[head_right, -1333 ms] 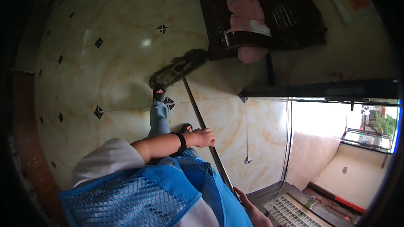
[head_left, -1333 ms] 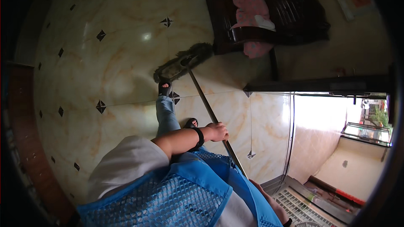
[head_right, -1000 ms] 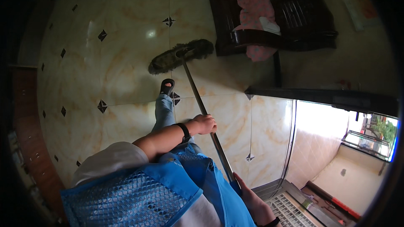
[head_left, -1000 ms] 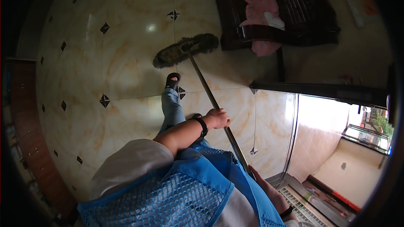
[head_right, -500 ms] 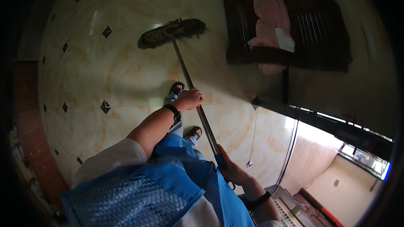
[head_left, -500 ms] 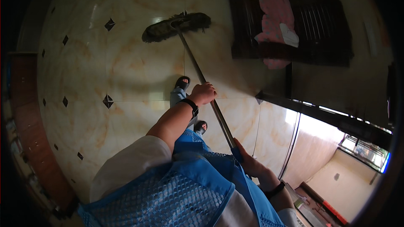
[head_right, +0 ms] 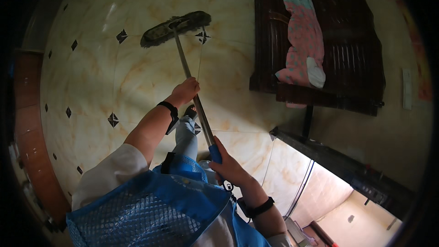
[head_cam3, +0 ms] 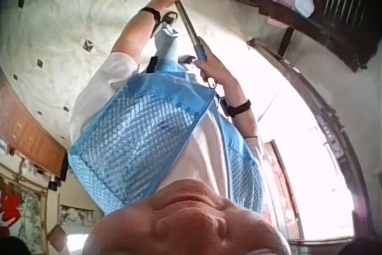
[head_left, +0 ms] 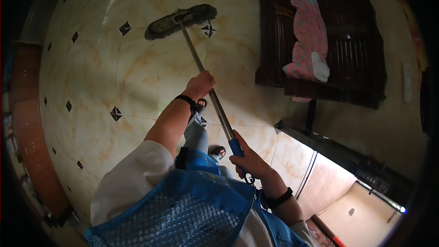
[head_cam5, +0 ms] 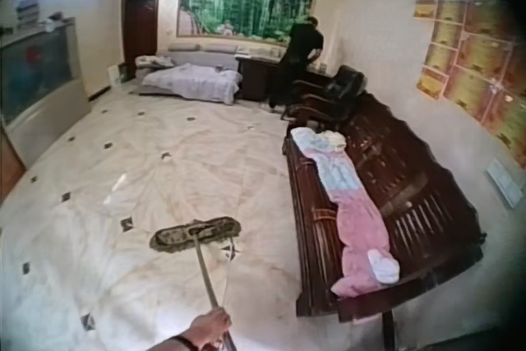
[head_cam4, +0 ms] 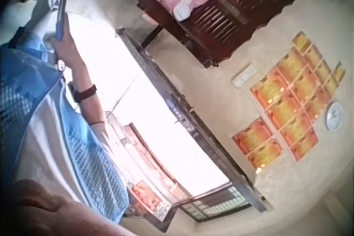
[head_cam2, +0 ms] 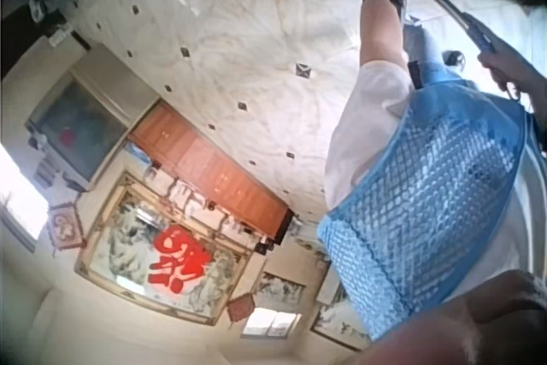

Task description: Mopping a tiled floor in a residential room using a flat mop.

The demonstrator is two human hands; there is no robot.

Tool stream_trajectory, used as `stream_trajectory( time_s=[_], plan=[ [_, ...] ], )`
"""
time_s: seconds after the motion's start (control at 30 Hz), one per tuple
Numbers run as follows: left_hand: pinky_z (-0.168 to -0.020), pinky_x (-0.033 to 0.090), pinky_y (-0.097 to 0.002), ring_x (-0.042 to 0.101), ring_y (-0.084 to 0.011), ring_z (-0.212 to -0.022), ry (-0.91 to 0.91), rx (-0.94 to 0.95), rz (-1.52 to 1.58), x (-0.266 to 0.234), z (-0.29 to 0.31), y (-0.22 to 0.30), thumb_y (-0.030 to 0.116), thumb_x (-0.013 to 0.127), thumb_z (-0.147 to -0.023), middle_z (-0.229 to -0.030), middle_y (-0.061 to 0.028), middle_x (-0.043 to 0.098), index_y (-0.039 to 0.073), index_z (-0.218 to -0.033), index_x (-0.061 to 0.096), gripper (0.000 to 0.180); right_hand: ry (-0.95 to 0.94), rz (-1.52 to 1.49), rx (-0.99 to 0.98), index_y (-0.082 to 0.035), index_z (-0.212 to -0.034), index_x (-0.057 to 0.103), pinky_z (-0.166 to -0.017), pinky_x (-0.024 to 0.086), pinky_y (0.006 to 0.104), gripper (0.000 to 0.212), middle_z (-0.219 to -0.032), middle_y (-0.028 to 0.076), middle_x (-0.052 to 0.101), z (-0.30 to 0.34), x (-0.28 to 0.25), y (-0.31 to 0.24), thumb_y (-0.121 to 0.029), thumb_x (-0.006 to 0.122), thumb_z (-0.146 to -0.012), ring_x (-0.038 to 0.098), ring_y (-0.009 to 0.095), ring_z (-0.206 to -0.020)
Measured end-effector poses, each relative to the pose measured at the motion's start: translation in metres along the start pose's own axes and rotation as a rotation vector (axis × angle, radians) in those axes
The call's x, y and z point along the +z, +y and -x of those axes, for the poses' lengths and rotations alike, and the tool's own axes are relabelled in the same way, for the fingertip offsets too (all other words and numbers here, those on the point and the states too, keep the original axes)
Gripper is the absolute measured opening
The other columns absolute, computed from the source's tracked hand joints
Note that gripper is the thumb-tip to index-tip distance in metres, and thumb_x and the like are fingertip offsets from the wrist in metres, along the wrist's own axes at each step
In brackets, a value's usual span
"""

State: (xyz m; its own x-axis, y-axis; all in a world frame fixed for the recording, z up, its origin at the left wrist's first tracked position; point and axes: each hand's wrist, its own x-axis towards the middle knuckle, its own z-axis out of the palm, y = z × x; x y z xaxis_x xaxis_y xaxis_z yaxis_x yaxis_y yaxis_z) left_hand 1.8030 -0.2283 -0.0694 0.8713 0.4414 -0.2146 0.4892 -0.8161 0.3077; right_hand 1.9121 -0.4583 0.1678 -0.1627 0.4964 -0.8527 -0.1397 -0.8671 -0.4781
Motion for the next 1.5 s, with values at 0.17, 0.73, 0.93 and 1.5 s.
stream_trajectory(
  time_s=[0.17,0.73,0.93,1.5],
  plan=[
    [-0.073,0.054,-0.0328,0.046,-0.0188,-0.107,0.028,-0.062,-0.004,0.021,0.006,0.029,0.012,0.052,-0.08,-0.096,-0.001,0.054,0.011,-0.085,0.061,0.011,0.071,0.039,0.012,-0.02,-0.144,0.01,-0.041,0.043,0.0268,0.076,-0.061,0.004,0.047,0.012,-0.008,0.034,-0.007,0.052,-0.082,0.048,0.012,-0.045],
    [-0.088,0.038,-0.0341,0.054,-0.0225,-0.084,0.138,0.257,0.019,0.129,0.076,0.29,0.017,0.052,-0.076,-0.078,-0.0056,0.058,0.009,-0.074,0.057,0.01,0.277,-0.059,0.024,-0.012,-0.137,0.032,-0.047,0.042,0.0206,0.057,-0.083,0.007,0.062,0.2,-0.085,0.271,-0.006,0.053,-0.084,0.052,0.008,-0.054],
    [-0.085,0.039,-0.0385,0.055,-0.0265,-0.085,0.135,0.419,0.163,0.129,0.094,0.365,0.022,0.051,-0.081,-0.079,-0.0106,0.058,0.007,-0.084,0.056,0.017,0.49,0.126,0.08,-0.01,-0.127,0.046,-0.044,0.041,0.0205,0.048,-0.079,0.005,0.065,0.285,-0.088,0.29,-0.005,0.058,-0.081,0.054,0.007,-0.054],
    [-0.068,0.047,-0.0373,0.057,-0.0256,-0.079,0.108,0.228,0.511,0.057,0.094,0.369,0.024,0.045,-0.084,-0.079,-0.0046,0.063,0.014,-0.074,0.056,0.019,0.831,0.522,-0.042,-0.002,-0.1,0.061,-0.042,0.041,0.0203,0.029,-0.065,0.006,0.063,0.325,-0.068,0.203,0.004,0.065,-0.072,0.053,0.007,-0.049]
  ],
)
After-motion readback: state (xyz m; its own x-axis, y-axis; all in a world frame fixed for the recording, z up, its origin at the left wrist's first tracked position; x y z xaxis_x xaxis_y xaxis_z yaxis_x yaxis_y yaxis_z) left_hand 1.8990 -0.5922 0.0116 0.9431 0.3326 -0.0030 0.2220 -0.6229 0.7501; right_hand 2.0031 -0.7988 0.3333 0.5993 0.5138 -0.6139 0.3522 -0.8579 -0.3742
